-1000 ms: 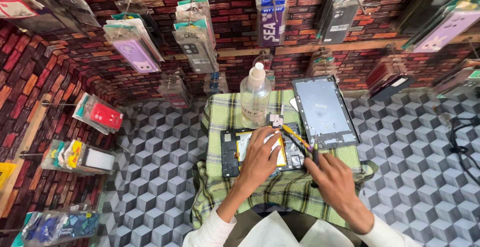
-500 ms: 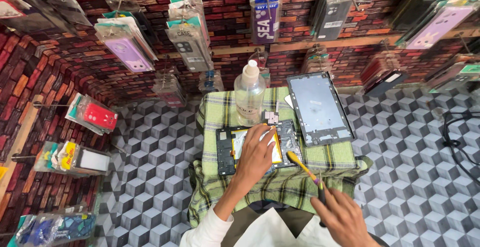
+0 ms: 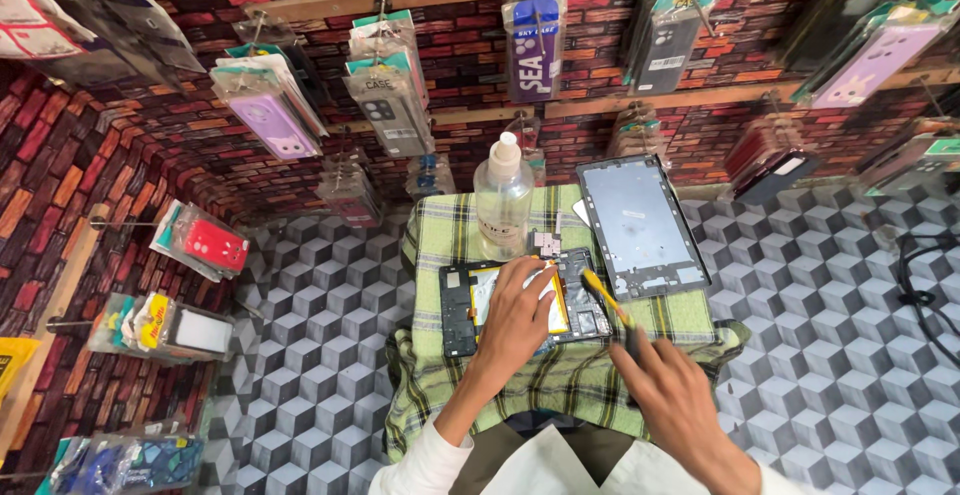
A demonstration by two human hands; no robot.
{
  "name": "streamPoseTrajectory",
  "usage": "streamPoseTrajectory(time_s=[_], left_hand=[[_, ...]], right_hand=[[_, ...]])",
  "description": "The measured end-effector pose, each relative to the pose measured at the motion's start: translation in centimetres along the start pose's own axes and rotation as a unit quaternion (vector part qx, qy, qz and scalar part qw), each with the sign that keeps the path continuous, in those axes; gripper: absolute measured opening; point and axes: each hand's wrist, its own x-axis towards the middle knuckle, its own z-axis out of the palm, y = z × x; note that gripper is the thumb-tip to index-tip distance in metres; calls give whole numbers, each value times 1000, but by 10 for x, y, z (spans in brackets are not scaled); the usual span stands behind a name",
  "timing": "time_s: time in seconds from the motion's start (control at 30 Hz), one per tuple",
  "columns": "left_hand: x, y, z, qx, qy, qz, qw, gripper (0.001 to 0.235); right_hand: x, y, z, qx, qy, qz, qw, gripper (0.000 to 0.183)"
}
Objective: The person uses a screwdriver to unscrew and remove a metal bracket from the internal frame of a disassembled tablet. The person then places the bracket aside on the work surface.
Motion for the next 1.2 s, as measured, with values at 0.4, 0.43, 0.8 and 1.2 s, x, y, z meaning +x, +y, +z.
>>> streamPoseTrajectory(time_s=[0.4,0.43,0.8,1.2], left_hand=[[-1,-1,2,1,10,11,1000,33],[-1,-1,2,1,9,9,1000,33],[-1,-2,1,-3,0,-2,1000,30],[2,3,-8,-50,-4,-13,999,36]], right_hand=[[16,57,-45,66,64,183,979,42],[37,70,-38,66,86,178,978,24],[104,118,31,69,142,182,971,22],[79,38,0,230,184,8,956,24]])
